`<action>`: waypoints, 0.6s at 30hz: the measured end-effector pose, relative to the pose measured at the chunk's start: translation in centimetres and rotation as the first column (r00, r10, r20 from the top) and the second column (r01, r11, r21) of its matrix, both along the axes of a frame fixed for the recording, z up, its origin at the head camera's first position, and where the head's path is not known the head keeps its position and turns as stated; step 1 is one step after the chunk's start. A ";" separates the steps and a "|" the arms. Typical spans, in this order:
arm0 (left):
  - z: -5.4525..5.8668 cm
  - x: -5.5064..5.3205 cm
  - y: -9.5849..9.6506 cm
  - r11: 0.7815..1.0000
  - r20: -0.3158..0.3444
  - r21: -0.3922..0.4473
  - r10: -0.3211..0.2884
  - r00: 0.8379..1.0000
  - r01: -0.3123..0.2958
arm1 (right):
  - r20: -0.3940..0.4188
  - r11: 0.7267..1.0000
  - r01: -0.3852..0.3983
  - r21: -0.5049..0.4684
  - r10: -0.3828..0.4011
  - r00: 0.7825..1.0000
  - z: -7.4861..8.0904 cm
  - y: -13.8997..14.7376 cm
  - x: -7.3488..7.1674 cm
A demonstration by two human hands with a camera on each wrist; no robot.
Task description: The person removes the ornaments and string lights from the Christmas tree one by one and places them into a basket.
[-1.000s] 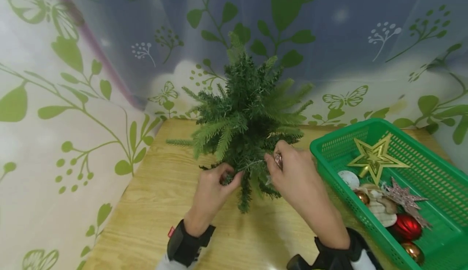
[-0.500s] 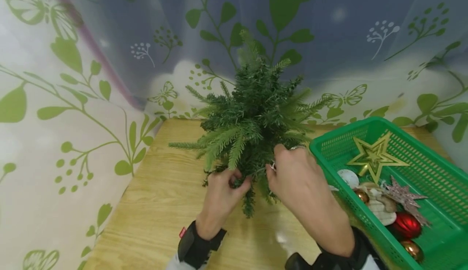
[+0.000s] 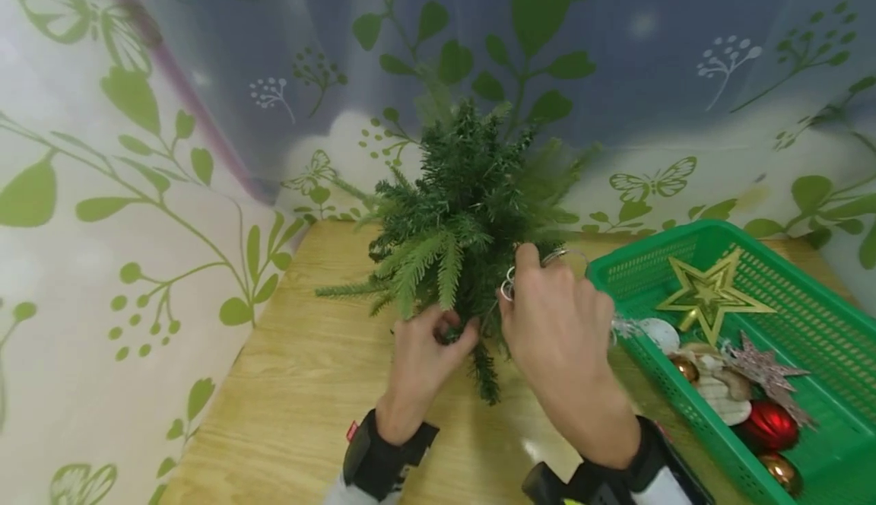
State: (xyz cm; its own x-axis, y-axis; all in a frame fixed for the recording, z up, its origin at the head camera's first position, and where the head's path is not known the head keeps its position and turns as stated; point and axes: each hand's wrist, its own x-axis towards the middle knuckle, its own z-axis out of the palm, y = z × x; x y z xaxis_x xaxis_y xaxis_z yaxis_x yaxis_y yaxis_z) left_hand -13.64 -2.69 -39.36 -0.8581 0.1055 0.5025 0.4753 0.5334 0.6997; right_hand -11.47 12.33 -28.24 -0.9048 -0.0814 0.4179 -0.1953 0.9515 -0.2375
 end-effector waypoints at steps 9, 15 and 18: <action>0.5 0.2 0.7 0.999 0.037 0.010 0.045 0.998 -0.045 | 0.046 1.000 0.000 0.006 0.000 0.999 -0.3 0.7 -1.2; 0.4 0.4 0.7 0.998 0.042 0.037 0.050 0.998 -0.051 | 0.023 1.000 -0.017 0.013 0.017 1.000 0.2 0.6 -0.3; 0.3 0.4 0.7 0.998 0.063 0.034 0.058 0.996 -0.060 | -0.063 0.999 -0.041 0.024 0.042 0.997 -0.1 0.5 -0.4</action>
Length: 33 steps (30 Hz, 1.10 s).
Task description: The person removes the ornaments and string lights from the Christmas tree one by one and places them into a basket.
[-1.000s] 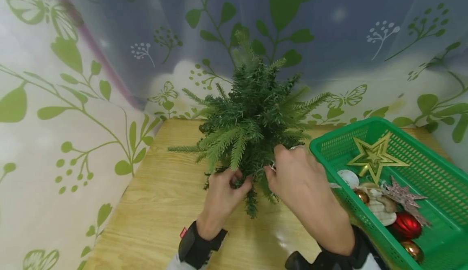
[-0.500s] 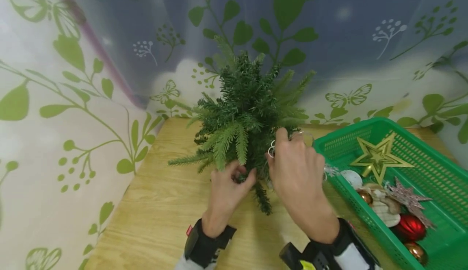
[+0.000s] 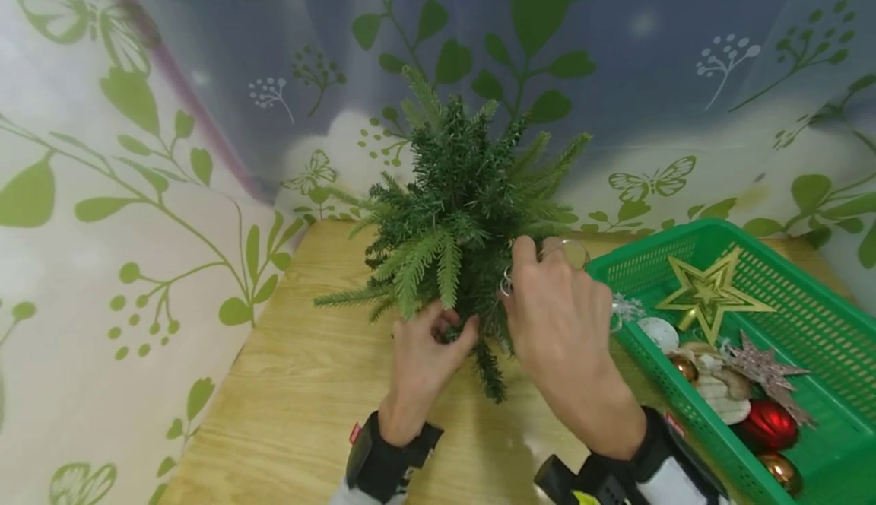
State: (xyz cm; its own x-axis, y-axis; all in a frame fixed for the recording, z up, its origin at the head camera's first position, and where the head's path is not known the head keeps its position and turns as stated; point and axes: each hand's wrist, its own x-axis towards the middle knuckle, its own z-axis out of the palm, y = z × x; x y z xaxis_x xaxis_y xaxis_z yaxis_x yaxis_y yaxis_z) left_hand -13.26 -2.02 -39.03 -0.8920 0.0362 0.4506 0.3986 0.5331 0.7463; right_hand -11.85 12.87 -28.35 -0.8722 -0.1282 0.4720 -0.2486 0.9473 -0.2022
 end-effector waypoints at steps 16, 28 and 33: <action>-0.7 -0.2 -0.7 1.000 0.040 -0.007 0.020 0.999 -0.020 | 0.526 0.974 -0.221 -0.041 0.209 0.824 0.3 6.9 -3.2; -0.8 -0.4 -1.4 1.000 0.042 0.005 0.004 0.999 -0.005 | 0.099 0.805 -0.587 -0.090 0.593 0.799 0.0 7.5 -4.6; -0.8 -0.6 -1.6 0.999 0.044 -0.043 -0.010 0.999 0.012 | 0.017 0.786 -0.608 0.111 0.610 0.792 -0.1 7.8 -6.5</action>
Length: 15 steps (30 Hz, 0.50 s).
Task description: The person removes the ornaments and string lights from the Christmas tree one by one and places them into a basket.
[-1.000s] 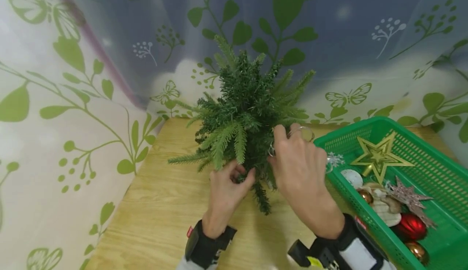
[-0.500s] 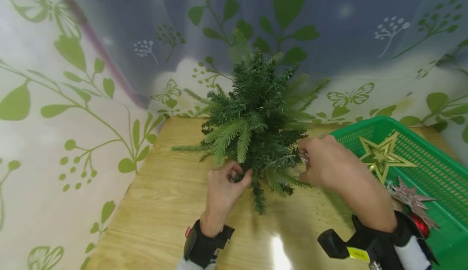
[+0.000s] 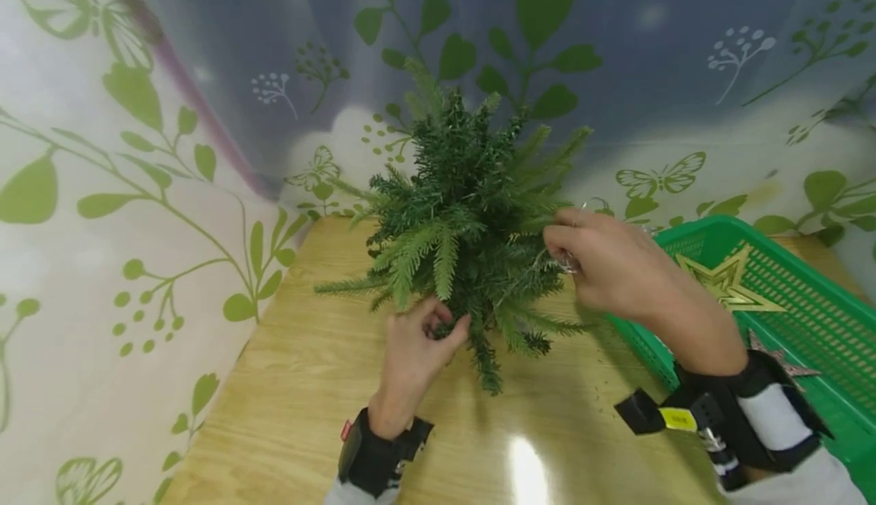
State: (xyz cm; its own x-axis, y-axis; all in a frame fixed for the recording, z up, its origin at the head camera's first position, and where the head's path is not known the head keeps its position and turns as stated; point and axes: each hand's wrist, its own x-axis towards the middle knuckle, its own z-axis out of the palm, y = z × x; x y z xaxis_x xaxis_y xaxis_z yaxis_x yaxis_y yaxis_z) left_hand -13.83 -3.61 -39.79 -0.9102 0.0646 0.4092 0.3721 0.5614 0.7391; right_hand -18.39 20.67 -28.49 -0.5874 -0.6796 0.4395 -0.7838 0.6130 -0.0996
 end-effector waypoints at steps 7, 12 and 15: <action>0.0 -0.1 0.1 1.000 0.027 0.011 -0.011 1.000 0.011 | -0.158 0.980 -0.144 -0.134 0.122 0.980 0.6 -0.7 -1.3; 0.1 -0.1 0.1 1.000 0.039 0.015 -0.021 0.999 0.020 | -0.297 0.962 -0.222 -0.161 0.167 0.940 0.5 -1.6 -0.7; 0.2 -0.2 0.2 0.999 0.044 0.015 -0.031 0.999 0.031 | -0.339 0.972 -0.211 -0.102 0.166 0.926 0.2 -2.2 0.4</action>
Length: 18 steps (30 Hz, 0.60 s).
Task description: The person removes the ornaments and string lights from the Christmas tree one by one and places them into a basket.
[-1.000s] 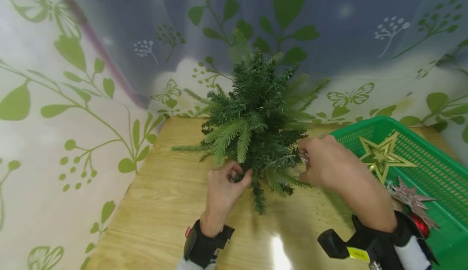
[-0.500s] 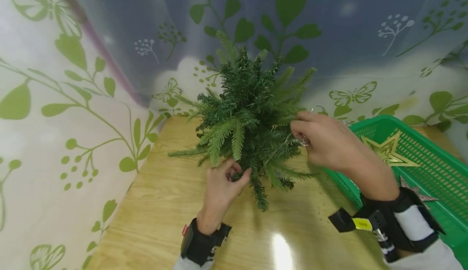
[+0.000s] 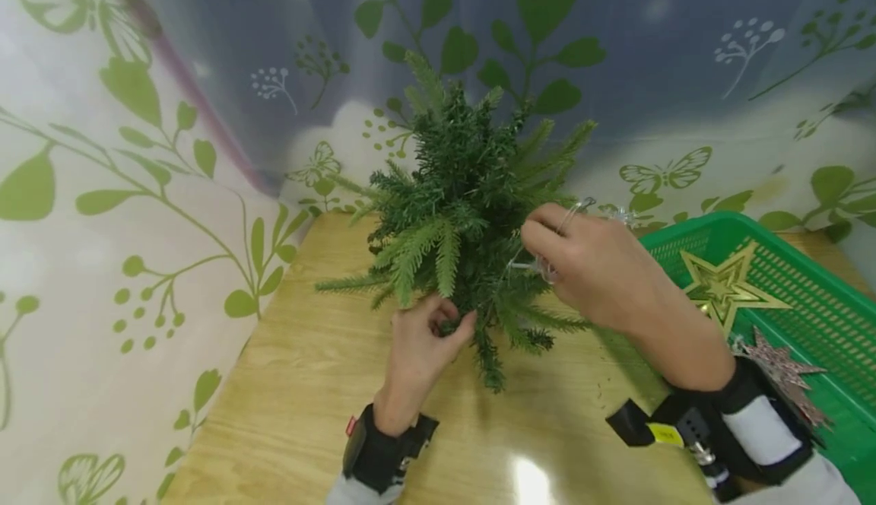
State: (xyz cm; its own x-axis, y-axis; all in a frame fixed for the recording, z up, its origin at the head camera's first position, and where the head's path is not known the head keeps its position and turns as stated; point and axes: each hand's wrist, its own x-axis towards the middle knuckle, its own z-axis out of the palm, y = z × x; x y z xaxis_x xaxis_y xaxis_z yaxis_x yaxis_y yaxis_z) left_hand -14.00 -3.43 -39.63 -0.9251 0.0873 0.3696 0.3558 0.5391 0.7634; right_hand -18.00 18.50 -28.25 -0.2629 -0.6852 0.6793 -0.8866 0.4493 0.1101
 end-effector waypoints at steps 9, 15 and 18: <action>-0.1 0.0 0.3 0.999 0.000 0.028 -0.028 1.000 0.028 | 0.214 0.995 0.072 -0.066 -0.056 0.975 -1.0 -1.2 3.5; -0.2 -0.1 0.3 0.998 0.020 0.053 -0.032 0.999 0.031 | 0.430 0.987 0.147 -0.064 -0.105 0.897 -1.7 -0.9 5.1; -0.2 -0.2 0.3 0.997 0.006 0.064 -0.038 0.999 0.038 | 0.487 0.975 0.220 0.001 -0.193 0.852 -2.3 -0.9 5.8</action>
